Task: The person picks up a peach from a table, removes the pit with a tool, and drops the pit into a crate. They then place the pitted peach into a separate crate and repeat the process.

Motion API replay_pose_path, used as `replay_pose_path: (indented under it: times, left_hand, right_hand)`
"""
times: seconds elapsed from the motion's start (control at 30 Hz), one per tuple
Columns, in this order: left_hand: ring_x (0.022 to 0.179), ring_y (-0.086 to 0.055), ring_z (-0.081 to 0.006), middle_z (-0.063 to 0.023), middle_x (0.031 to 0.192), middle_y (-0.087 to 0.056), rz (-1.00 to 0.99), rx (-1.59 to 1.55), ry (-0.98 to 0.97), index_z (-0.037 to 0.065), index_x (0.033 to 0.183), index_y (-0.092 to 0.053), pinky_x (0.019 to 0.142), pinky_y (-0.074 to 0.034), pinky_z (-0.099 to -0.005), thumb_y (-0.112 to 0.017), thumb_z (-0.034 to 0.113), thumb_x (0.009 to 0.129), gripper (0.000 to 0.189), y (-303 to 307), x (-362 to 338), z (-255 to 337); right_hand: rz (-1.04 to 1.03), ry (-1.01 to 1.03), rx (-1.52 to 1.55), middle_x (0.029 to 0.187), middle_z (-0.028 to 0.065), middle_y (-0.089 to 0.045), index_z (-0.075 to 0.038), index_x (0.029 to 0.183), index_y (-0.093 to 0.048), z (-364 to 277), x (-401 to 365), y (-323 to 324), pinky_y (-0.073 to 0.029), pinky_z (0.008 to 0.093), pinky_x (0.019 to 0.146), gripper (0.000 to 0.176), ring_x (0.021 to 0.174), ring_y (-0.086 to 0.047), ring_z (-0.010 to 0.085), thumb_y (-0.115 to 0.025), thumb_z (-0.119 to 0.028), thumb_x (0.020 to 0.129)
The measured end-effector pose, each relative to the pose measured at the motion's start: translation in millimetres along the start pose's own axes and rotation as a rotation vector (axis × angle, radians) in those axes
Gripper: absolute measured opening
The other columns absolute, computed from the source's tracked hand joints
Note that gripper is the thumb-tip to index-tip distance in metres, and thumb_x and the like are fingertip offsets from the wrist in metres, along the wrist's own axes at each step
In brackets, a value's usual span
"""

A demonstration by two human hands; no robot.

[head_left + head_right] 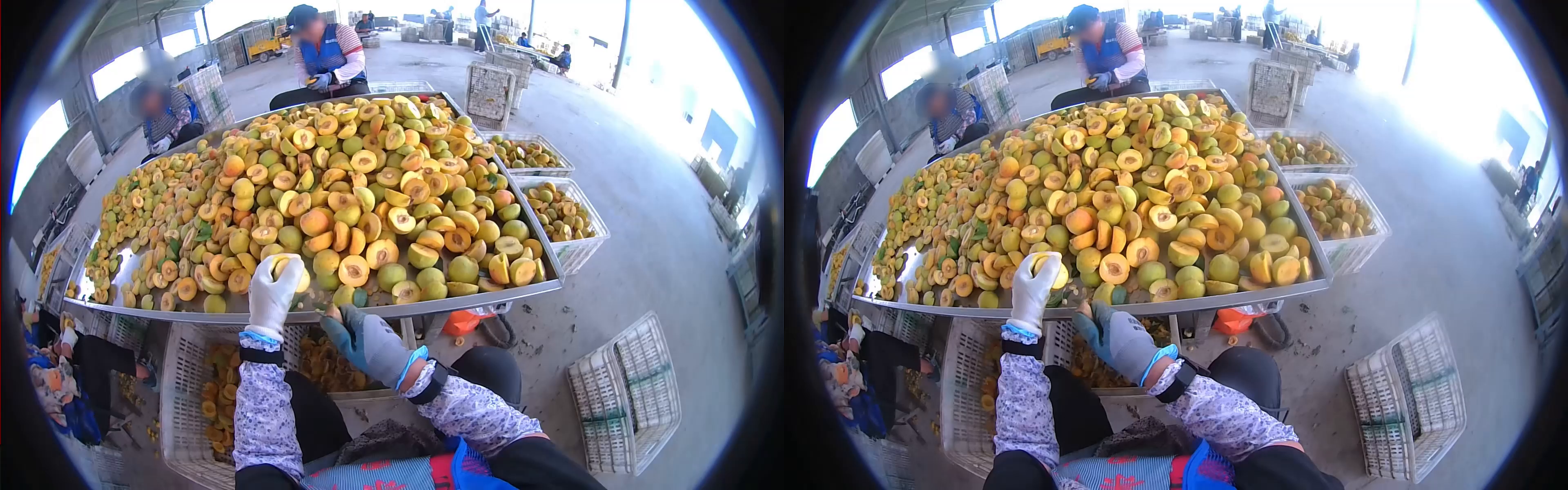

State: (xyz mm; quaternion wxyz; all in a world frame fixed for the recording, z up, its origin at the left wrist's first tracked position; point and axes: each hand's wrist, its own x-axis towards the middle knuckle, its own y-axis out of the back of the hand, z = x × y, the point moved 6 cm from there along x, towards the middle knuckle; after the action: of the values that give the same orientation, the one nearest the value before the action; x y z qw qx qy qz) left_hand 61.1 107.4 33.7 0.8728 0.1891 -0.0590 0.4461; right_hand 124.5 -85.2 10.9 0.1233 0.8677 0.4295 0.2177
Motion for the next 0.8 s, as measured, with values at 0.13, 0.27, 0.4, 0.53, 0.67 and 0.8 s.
replay_pose_path:
  times: [0.13,0.27,0.4,0.53,0.67,0.8]
  left_hand:
    - [0.086,-0.063,-0.0113,-0.0070,0.097,-0.069,-0.070,-0.354,-0.019,-0.002,0.104,-0.069,0.078,-0.051,-0.0252,-0.056,0.030,0.103,0.034,-21,-35,27]
    - [0.097,-0.068,-0.0231,-0.0150,0.111,-0.069,-0.017,-0.871,0.099,0.000,0.124,-0.060,0.087,-0.058,-0.0370,-0.039,0.043,0.108,0.050,-47,-51,24]
    - [0.102,-0.067,-0.0251,-0.0147,0.116,-0.067,0.015,-1.063,0.248,0.001,0.125,-0.060,0.090,-0.057,-0.0392,-0.042,0.048,0.106,0.054,-50,-48,-6]
    - [0.102,-0.067,-0.0254,-0.0146,0.115,-0.068,0.017,-1.060,0.248,0.001,0.123,-0.061,0.090,-0.057,-0.0402,-0.043,0.047,0.106,0.052,-48,-48,-7]
    - [0.100,-0.068,-0.0257,-0.0148,0.113,-0.068,0.023,-1.071,0.237,0.001,0.121,-0.062,0.087,-0.058,-0.0394,-0.043,0.045,0.106,0.050,-49,-49,-14]
    - [0.093,-0.069,-0.0263,-0.0163,0.109,-0.069,0.149,-0.727,-0.001,0.000,0.116,-0.063,0.080,-0.059,-0.0385,-0.043,0.043,0.107,0.048,-40,-58,1]
  right_hand:
    - [0.073,0.030,0.102,0.079,0.0266,-0.065,0.000,0.100,-0.062,1,4,-6,-0.049,0.0492,0.063,0.032,0.076,-0.064,0.0453,-0.057,-0.032,0.101]
    - [0.107,0.030,0.030,0.079,0.0264,-0.066,-0.001,0.100,-0.063,8,4,-9,-0.049,0.0496,0.063,0.033,0.076,-0.065,0.0448,-0.057,-0.033,0.101]
    - [0.086,-0.019,-0.091,0.077,0.0266,-0.065,-0.002,0.097,-0.063,7,3,-9,-0.048,0.0532,0.060,0.035,0.073,-0.064,0.0476,-0.058,-0.037,0.100]
    - [0.082,0.019,-0.075,0.075,0.0270,-0.064,-0.002,0.095,-0.062,3,5,-13,-0.047,0.0529,0.058,0.033,0.071,-0.063,0.0476,-0.060,-0.035,0.100]
    - [0.065,0.011,-0.049,0.076,0.0287,-0.063,-0.001,0.094,-0.062,8,9,-20,-0.047,0.0533,0.059,0.035,0.074,-0.062,0.0491,-0.060,-0.035,0.099]
    - [0.008,-0.028,0.131,0.077,0.0295,-0.064,0.001,0.098,-0.064,17,7,-35,-0.049,0.0494,0.062,0.035,0.071,-0.065,0.0429,-0.058,-0.034,0.101]
